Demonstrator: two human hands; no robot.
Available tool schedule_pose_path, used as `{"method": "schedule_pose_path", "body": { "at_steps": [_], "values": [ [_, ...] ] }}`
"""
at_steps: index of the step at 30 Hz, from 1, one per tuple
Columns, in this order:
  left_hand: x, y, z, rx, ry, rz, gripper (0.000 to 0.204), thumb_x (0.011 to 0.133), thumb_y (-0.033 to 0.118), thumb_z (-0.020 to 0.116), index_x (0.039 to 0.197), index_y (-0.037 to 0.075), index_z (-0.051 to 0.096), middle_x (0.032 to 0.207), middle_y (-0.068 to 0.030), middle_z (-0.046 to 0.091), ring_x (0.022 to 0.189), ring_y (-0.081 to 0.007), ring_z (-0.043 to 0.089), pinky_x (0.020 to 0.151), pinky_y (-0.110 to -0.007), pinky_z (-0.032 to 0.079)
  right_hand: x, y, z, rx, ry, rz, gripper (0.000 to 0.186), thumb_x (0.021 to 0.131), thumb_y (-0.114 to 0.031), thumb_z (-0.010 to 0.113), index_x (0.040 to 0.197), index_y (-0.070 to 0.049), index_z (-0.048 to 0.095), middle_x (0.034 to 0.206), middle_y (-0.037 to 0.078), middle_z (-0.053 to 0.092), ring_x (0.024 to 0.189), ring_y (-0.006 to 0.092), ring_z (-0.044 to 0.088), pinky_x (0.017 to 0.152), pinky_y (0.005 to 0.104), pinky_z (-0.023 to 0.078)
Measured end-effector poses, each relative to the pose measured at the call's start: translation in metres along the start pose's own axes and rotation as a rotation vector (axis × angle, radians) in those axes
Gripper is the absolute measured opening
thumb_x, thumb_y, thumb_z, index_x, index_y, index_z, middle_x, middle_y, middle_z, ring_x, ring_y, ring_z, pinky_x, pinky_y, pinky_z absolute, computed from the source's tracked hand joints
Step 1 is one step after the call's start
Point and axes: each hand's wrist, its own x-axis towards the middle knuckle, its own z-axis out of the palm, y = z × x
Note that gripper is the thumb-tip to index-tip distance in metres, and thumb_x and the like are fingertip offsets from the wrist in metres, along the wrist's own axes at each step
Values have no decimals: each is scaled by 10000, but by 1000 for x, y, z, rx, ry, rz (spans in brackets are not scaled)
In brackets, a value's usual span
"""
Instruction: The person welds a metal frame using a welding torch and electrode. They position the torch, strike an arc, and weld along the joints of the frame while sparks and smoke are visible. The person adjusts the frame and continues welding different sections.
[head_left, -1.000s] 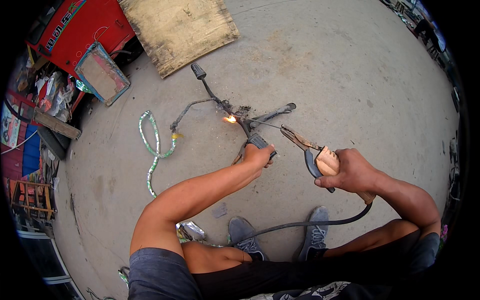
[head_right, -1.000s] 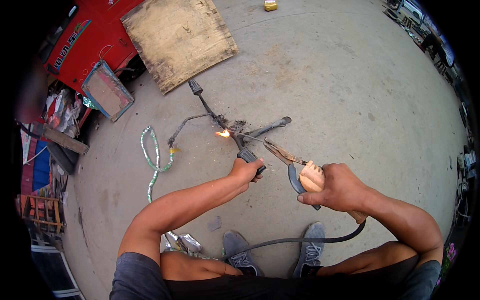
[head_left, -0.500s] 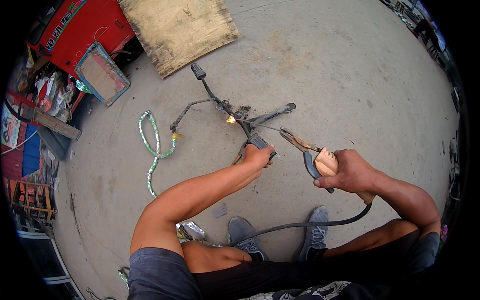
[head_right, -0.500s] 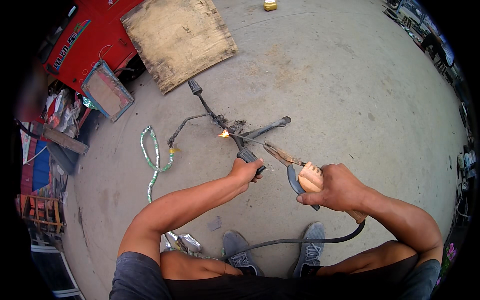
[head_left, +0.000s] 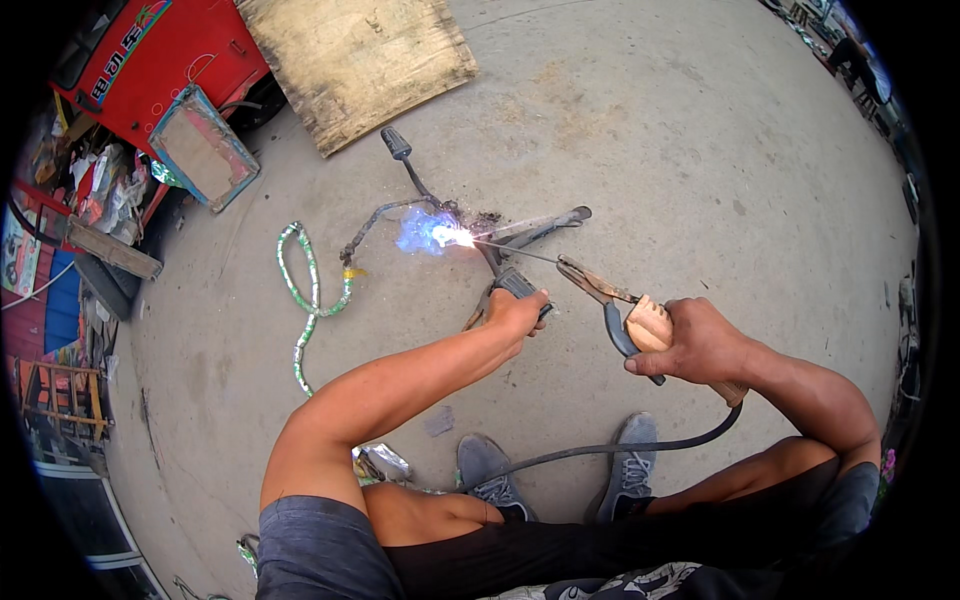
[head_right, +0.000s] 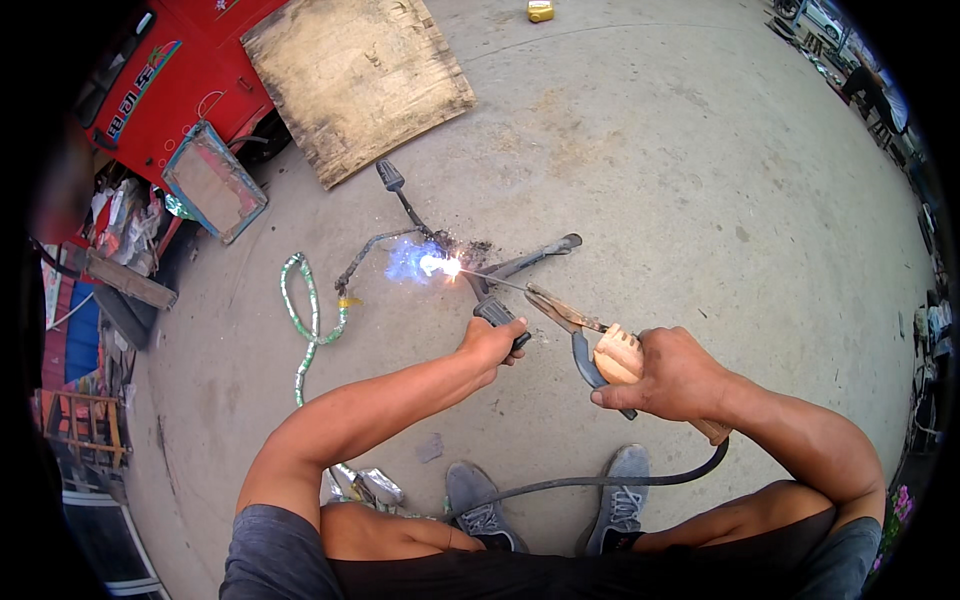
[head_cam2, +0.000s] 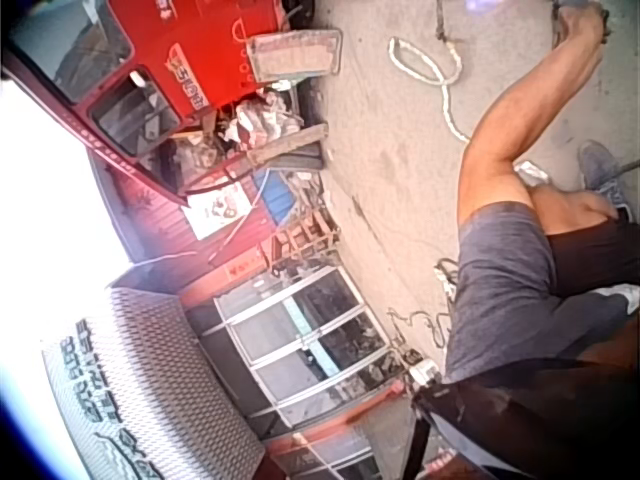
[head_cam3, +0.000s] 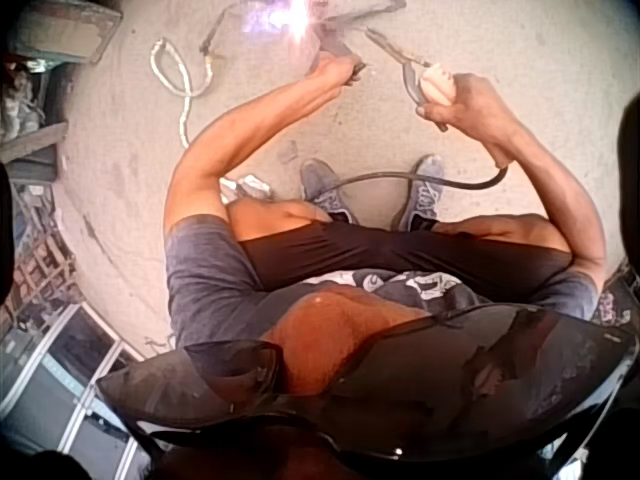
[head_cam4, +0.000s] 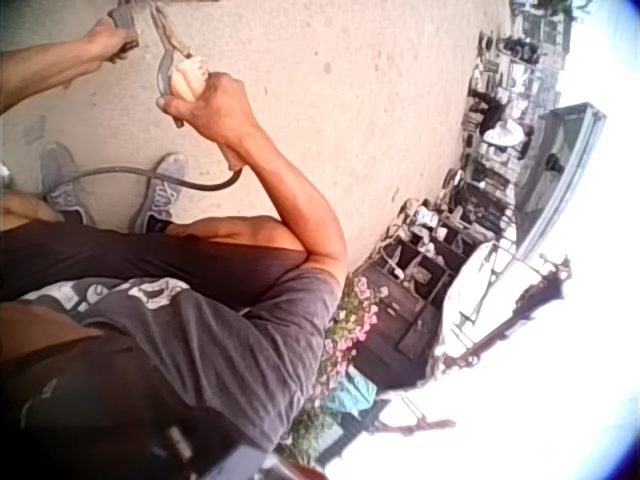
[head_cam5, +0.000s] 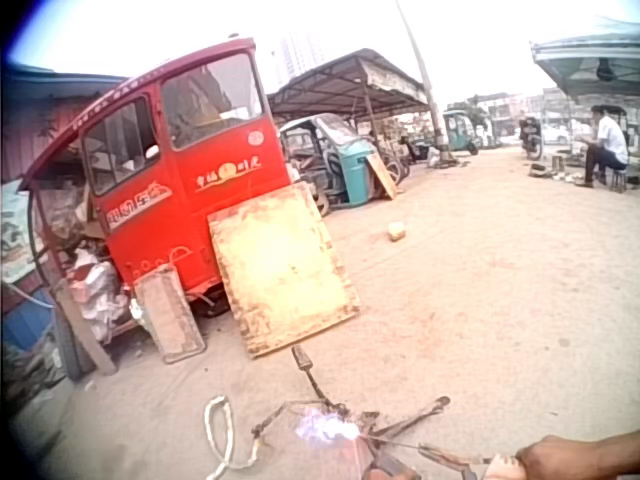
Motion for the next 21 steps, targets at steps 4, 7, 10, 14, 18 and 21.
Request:
{"method": "schedule_pose_path", "body": {
  "at_steps": [4,7,10,14,18,21],
  "values": [
    [-2,3,1,6,-9,2,245,934,197,678,826,10,562,734,-98,621,582,-184,625,464,-311,456,-2,-2,-2,6,-1,-2,662,724,-534,804,846,96,644,679,170,653,617,268,657,580,378,536],
    [-1,2,0,20,3,-14,244,930,198,681,829,14,557,736,-95,618,585,-182,625,461,-309,457,0,-1,0,-1,4,-4,659,722,-533,805,841,95,645,675,169,652,613,267,654,580,382,533],
    [0,1,0,31,10,-4,249,927,201,685,829,14,553,729,-93,614,587,-183,625,463,-311,459,0,-1,0,0,12,-8,655,720,-530,805,834,94,646,674,168,652,612,268,653,579,381,531],
    [0,1,2,30,25,4,270,918,223,693,819,13,556,732,-92,619,591,-178,628,468,-308,463,0,-2,-1,5,7,-6,659,713,-533,807,827,95,644,675,168,652,611,268,652,578,385,529],
    [1,-1,1,20,28,14,296,902,254,708,803,17,563,734,-91,629,571,-173,623,466,-306,465,0,-1,1,3,23,-20,648,711,-530,809,807,89,642,669,164,649,606,266,650,575,389,526],
    [0,0,-1,23,14,10,304,896,264,715,792,19,567,723,-88,632,549,-172,617,457,-303,461,2,2,3,10,35,-38,638,709,-526,812,793,83,641,662,164,646,603,268,650,572,389,524]
  ]
}}
